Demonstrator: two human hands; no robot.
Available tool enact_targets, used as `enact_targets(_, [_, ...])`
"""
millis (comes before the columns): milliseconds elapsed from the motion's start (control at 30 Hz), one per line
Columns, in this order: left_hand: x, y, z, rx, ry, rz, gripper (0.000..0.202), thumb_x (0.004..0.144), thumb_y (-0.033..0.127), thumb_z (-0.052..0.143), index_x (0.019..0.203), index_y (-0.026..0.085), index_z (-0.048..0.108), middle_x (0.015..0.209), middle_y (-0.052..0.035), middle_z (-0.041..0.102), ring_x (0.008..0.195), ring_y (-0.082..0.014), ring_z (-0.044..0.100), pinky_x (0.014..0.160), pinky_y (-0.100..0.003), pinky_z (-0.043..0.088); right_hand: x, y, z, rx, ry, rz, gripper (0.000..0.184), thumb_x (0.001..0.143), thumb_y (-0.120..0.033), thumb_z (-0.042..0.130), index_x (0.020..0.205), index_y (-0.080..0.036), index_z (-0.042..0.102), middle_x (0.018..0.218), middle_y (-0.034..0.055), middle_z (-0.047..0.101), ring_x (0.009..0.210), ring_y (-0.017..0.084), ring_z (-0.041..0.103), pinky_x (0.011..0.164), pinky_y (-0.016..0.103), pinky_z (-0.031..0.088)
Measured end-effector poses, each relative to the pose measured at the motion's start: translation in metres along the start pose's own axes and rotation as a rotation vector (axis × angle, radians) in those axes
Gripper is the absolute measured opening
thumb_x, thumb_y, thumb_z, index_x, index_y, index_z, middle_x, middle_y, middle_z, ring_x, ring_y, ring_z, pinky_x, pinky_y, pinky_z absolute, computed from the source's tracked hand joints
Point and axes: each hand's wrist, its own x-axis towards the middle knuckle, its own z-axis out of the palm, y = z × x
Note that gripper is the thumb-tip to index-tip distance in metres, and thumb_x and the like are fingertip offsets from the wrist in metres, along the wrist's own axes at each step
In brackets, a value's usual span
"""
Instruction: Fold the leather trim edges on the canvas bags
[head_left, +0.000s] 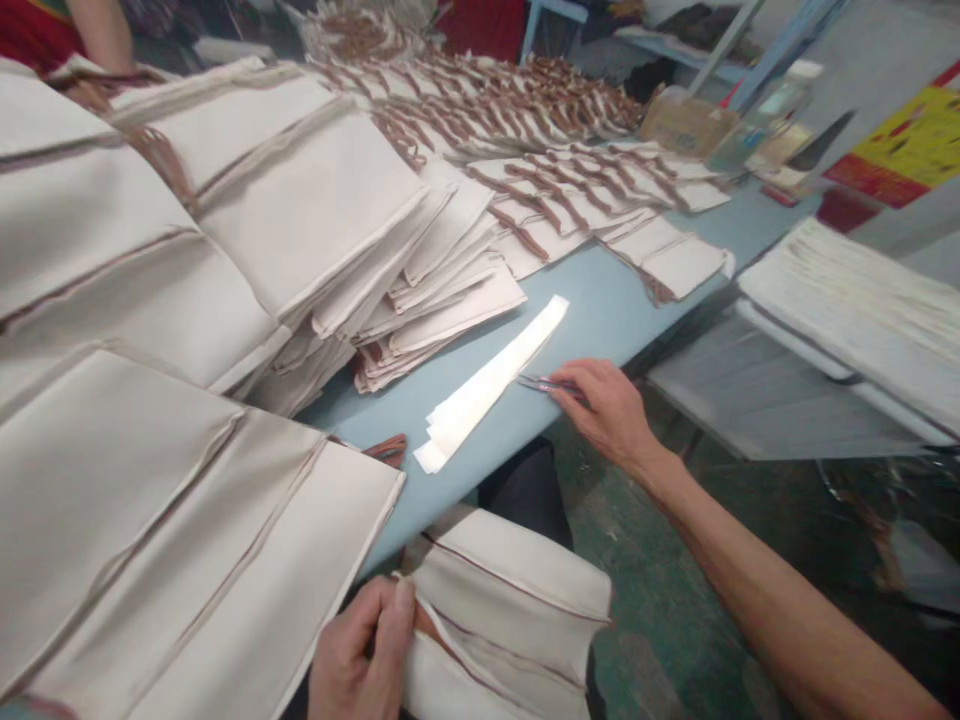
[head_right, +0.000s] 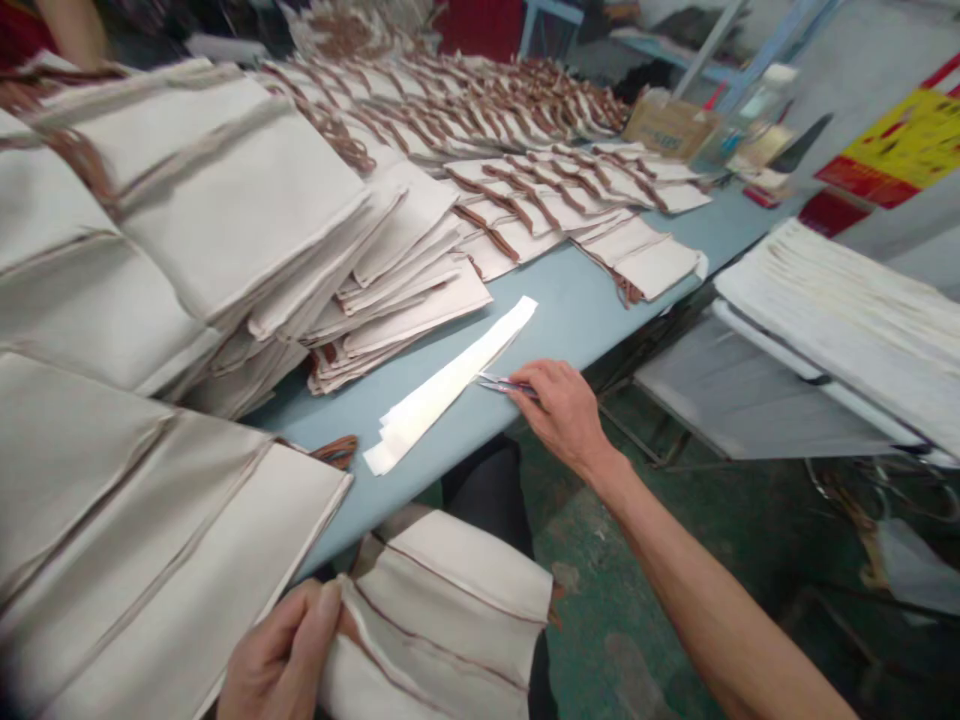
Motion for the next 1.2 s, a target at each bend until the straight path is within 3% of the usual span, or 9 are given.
enact_targets(133, [0.002,-0.004,-0.006,0.079,0.061,0.042,0.049,0.102,0.043,0.053,0.058,0.021,0.055,0.056,0.0057,0.045,0.054,-0.0127,0.043,0.054,-0.023,0.036,0.007,0.02,-0.002,0.052,0.002,-0.116,0.021,0.107,-0.039,0.06,0.101,-0.023,0.074,0.104,0.011,0.08,0.096,0.029,0.071,0.089,0.043,0.054])
enact_targets(267, [0.004,-0.004,-0.014,0.081,0.091,0.072,0.048,0.099,0.043,0.056,0.057,0.021,0.063,0.054,0.0052,0.049,0.053,-0.0125,0.046,0.056,-0.024,0.038,0.018,0.036,-0.009,0.008,0.025,-0.154,0.02,0.103,-0.036,0.062,0.107,-0.021,0.074,0.103,0.0132,0.081,0.095,0.033,0.072,0.086,0.048,0.055])
enact_targets(400, [0.008,0.004,-0.021,0.04,0.12,-0.049,0.047,0.1,0.046,0.054,0.06,0.021,0.062,0.057,0.005,0.049,0.057,-0.0139,0.046,0.057,-0.024,0.038,0.019,0.032,-0.009,-0.061,0.091,-0.13,0.024,0.098,-0.028,0.06,0.115,-0.017,0.073,0.11,0.0178,0.081,0.102,0.038,0.072,0.091,0.053,0.056])
enact_targets(500, [0.011,0.006,-0.022,-0.015,0.008,-0.139,0.05,0.101,0.053,0.052,0.064,0.021,0.063,0.058,0.0047,0.049,0.056,-0.0144,0.044,0.052,-0.024,0.035,0.015,0.01,-0.011,-0.097,0.154,-0.112,0.023,0.096,-0.025,0.061,0.116,-0.017,0.071,0.116,0.0183,0.08,0.11,0.038,0.072,0.097,0.053,0.055])
enact_targets(600, [0.012,0.009,-0.019,-0.027,-0.086,-0.102,0.052,0.101,0.056,0.053,0.063,0.022,0.06,0.058,0.0048,0.047,0.054,-0.0143,0.044,0.049,-0.024,0.035,0.008,-0.032,-0.017,-0.104,0.195,-0.096,0.015,0.1,-0.027,0.062,0.112,-0.02,0.069,0.112,0.0139,0.08,0.101,0.03,0.075,0.092,0.044,0.057])
enact_targets(733, [0.015,0.013,-0.01,0.028,-0.031,-0.049,0.047,0.101,0.051,0.054,0.063,0.022,0.057,0.058,0.0059,0.044,0.055,-0.0134,0.045,0.054,-0.023,0.039,-0.002,-0.108,-0.012,-0.033,0.079,-0.149,0.009,0.101,-0.03,0.069,0.101,-0.021,0.069,0.091,0.0036,0.079,0.076,0.019,0.073,0.071,0.031,0.053])
enact_targets(867, [0.022,0.013,-0.006,0.047,-0.014,-0.059,0.042,0.097,0.055,0.06,0.072,0.022,0.065,0.06,0.0041,0.066,0.053,-0.0137,0.057,0.05,-0.021,0.043,-0.002,-0.165,0.009,-0.031,-0.051,-0.153,0.016,0.099,-0.036,0.074,0.097,-0.02,0.072,0.087,0.0035,0.077,0.08,0.022,0.075,0.068,0.033,0.048])
enact_targets(967, [0.026,0.014,-0.005,0.029,-0.035,-0.069,0.037,0.095,0.054,0.062,0.075,0.023,0.066,0.059,0.0042,0.07,0.048,-0.0131,0.059,0.046,-0.02,0.042,0.003,-0.181,0.022,-0.13,-0.181,-0.096,0.022,0.097,-0.041,0.077,0.094,-0.02,0.073,0.088,0.006,0.078,0.079,0.024,0.074,0.062,0.034,0.042])
enact_targets(1200, [0.028,0.018,0.001,0.0,0.009,-0.058,0.03,0.095,0.052,0.062,0.083,0.024,0.064,0.055,0.0072,0.065,0.047,-0.0135,0.06,0.046,-0.021,0.044,0.009,-0.176,0.024,-0.04,-0.295,0.064,0.017,0.103,-0.017,0.062,0.093,-0.02,0.075,0.09,0.0055,0.078,0.079,0.021,0.071,0.065,0.032,0.036])
